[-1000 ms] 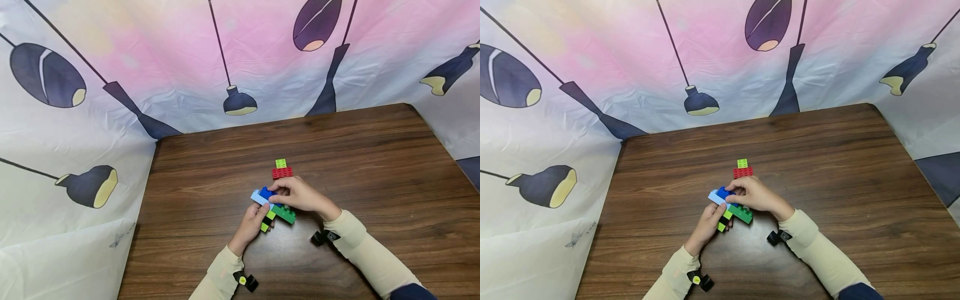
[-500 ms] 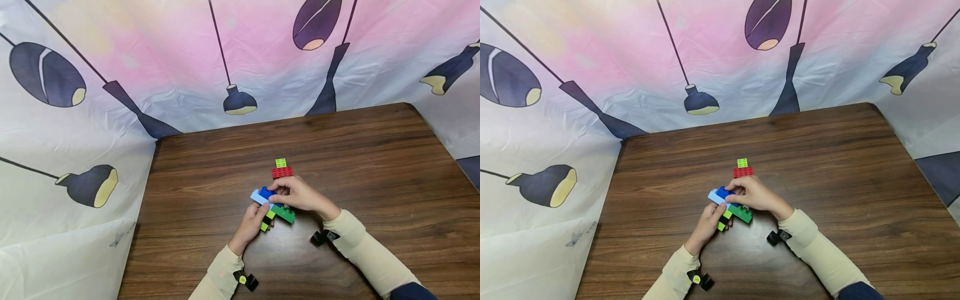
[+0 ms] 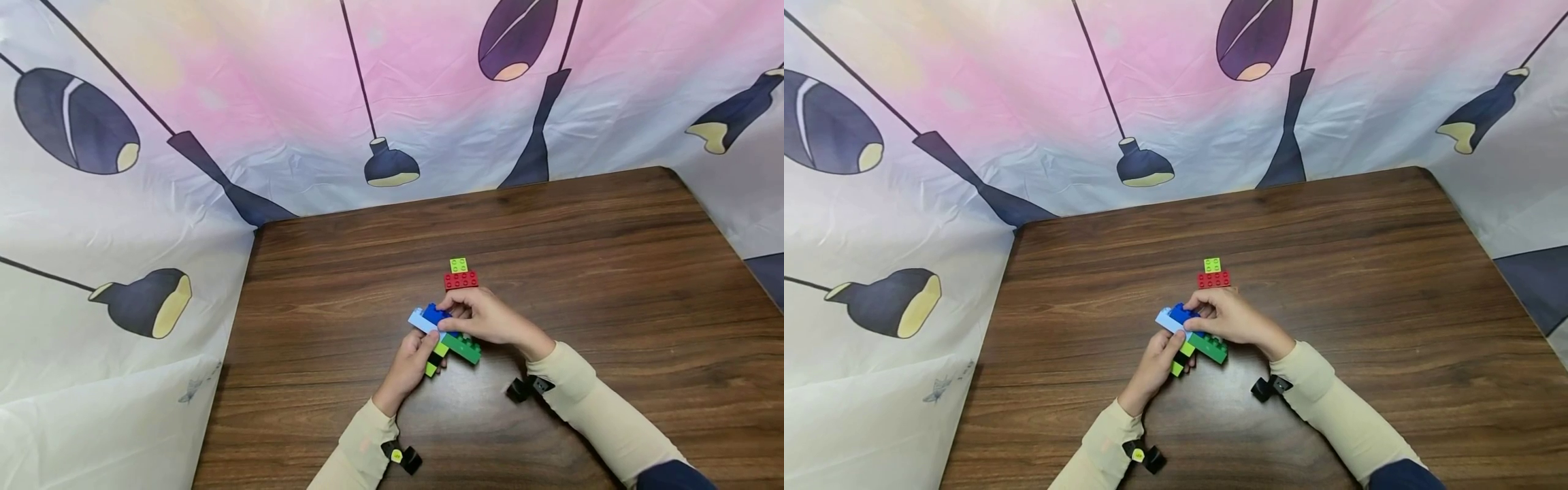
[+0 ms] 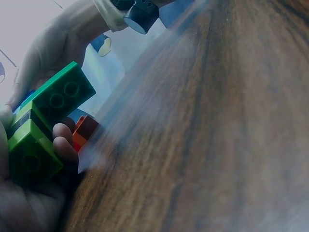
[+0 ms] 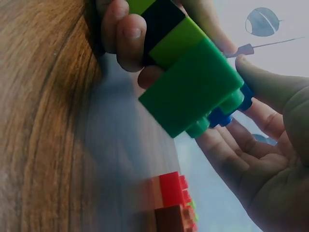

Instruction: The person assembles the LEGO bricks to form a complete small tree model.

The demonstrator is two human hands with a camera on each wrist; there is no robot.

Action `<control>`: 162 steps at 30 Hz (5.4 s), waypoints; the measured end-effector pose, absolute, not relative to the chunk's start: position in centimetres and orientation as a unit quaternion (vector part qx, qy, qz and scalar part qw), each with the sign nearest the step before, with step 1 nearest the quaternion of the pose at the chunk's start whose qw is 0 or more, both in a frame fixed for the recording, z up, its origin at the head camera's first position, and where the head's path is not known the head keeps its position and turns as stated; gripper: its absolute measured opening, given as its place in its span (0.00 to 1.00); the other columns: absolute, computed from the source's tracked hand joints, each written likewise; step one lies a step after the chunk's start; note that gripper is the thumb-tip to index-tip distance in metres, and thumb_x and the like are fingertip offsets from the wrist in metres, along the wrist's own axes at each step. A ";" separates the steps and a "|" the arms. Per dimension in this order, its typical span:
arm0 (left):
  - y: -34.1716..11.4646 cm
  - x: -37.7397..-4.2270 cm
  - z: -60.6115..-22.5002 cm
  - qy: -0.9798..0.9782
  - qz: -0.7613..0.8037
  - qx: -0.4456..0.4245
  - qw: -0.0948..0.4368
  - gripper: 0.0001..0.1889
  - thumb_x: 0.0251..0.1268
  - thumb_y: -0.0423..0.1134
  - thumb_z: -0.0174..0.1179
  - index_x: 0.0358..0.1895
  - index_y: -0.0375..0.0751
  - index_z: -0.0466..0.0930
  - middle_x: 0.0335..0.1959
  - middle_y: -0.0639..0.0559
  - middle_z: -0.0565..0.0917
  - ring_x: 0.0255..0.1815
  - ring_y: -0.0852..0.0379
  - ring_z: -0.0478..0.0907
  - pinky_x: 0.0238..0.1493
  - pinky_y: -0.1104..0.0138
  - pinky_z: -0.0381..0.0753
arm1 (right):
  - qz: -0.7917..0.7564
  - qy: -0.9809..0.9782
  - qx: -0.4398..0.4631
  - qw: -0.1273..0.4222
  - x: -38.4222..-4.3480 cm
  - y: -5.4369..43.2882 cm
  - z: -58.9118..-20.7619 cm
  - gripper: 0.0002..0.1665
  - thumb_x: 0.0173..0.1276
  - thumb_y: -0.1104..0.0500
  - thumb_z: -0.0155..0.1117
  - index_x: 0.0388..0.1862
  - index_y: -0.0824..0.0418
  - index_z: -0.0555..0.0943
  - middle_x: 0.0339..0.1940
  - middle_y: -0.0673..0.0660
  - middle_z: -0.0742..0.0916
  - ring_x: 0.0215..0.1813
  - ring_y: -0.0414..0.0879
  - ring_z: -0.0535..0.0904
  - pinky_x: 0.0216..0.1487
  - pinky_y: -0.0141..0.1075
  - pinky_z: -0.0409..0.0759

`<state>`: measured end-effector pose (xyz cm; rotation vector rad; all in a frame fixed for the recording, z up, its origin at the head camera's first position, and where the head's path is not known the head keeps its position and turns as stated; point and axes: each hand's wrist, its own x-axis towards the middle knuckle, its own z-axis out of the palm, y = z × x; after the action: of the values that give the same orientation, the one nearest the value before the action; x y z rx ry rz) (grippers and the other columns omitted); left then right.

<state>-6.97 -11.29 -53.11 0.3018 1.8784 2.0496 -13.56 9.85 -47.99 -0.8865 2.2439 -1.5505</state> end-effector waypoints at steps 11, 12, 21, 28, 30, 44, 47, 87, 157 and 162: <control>-11.3 -7.1 -53.1 0.657 0.727 0.101 0.170 0.25 0.89 0.42 0.45 0.69 0.20 0.67 0.30 0.46 0.82 0.27 0.60 0.80 0.29 0.71 0.81 | -0.538 0.775 -0.305 0.126 -13.5 9.8 -47.8 0.11 0.71 0.61 0.75 0.48 0.64 0.86 0.41 0.54 0.89 0.39 0.43 0.85 0.42 0.36 0.87; -11.3 -7.1 -53.1 0.653 0.731 0.100 0.172 0.25 0.89 0.43 0.45 0.68 0.20 0.67 0.30 0.47 0.82 0.27 0.60 0.80 0.29 0.71 0.81 | -0.540 0.775 -0.304 0.126 -13.5 9.8 -47.8 0.11 0.71 0.61 0.75 0.48 0.64 0.86 0.41 0.54 0.89 0.40 0.43 0.86 0.43 0.36 0.87; -11.4 -7.2 -53.4 0.639 0.735 0.150 0.168 0.21 0.81 0.33 0.57 0.67 0.21 0.71 0.37 0.19 0.83 0.35 0.61 0.87 0.39 0.71 0.84 | -0.531 0.770 -0.333 0.117 -13.8 10.1 -47.5 0.13 0.72 0.60 0.75 0.51 0.63 0.87 0.44 0.54 0.91 0.43 0.43 0.87 0.46 0.37 0.88; -11.2 -7.2 -53.2 0.642 0.735 0.136 0.167 0.17 0.80 0.33 0.58 0.60 0.21 0.75 0.36 0.20 0.84 0.35 0.61 0.86 0.39 0.70 0.85 | -0.509 0.799 -0.317 0.055 -14.6 12.3 -46.6 0.12 0.73 0.63 0.72 0.53 0.64 0.87 0.47 0.58 0.91 0.44 0.43 0.87 0.46 0.39 0.86; -11.2 -7.3 -53.3 0.638 0.740 0.127 0.171 0.17 0.80 0.33 0.58 0.60 0.21 0.75 0.35 0.20 0.84 0.34 0.60 0.86 0.38 0.69 0.86 | -0.483 0.818 -0.309 0.032 -14.9 13.2 -46.5 0.11 0.72 0.64 0.73 0.52 0.64 0.87 0.47 0.59 0.90 0.43 0.44 0.87 0.43 0.39 0.86; -11.1 -7.4 -53.2 0.639 0.746 0.080 0.168 0.17 0.83 0.35 0.53 0.56 0.18 0.77 0.38 0.12 0.81 0.31 0.61 0.86 0.38 0.69 0.86 | -0.337 0.895 -0.293 0.020 -16.0 14.7 -47.4 0.09 0.65 0.65 0.79 0.42 0.63 0.88 0.40 0.55 0.87 0.39 0.47 0.82 0.40 0.44 0.82; -11.2 -7.4 -53.3 0.635 0.750 0.080 0.167 0.18 0.83 0.35 0.53 0.56 0.17 0.76 0.39 0.11 0.80 0.31 0.62 0.86 0.39 0.69 0.87 | -0.319 0.904 -0.282 0.033 -16.1 14.6 -47.8 0.08 0.65 0.64 0.80 0.40 0.61 0.88 0.38 0.53 0.86 0.38 0.45 0.81 0.40 0.44 0.82; -11.2 -7.5 -53.4 0.626 0.757 0.105 0.157 0.11 0.77 0.33 0.63 0.54 0.29 0.79 0.29 0.47 0.86 0.30 0.62 0.84 0.34 0.72 0.83 | -0.480 0.780 -0.333 0.223 -15.5 14.1 -46.9 0.16 0.78 0.61 0.67 0.58 0.69 0.81 0.50 0.57 0.91 0.52 0.49 0.88 0.54 0.38 0.86; -11.0 -7.2 -53.5 0.639 0.754 0.088 0.124 0.11 0.74 0.29 0.64 0.54 0.28 0.78 0.29 0.41 0.84 0.28 0.61 0.82 0.33 0.71 0.83 | -0.532 0.751 -0.316 0.229 -14.6 12.5 -47.4 0.13 0.64 0.63 0.81 0.42 0.66 0.85 0.36 0.52 0.91 0.39 0.54 0.89 0.40 0.36 0.89; -11.0 -7.2 -53.6 0.634 0.758 0.092 0.121 0.11 0.74 0.30 0.64 0.54 0.28 0.79 0.30 0.47 0.84 0.29 0.61 0.82 0.33 0.71 0.83 | -0.525 0.762 -0.309 0.217 -14.2 12.2 -46.9 0.13 0.63 0.61 0.82 0.41 0.65 0.86 0.34 0.51 0.91 0.37 0.51 0.88 0.39 0.36 0.88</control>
<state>-7.24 -10.98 -53.57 0.2700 1.8518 2.2142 -14.19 12.25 -46.85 -0.8553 2.1117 -1.4548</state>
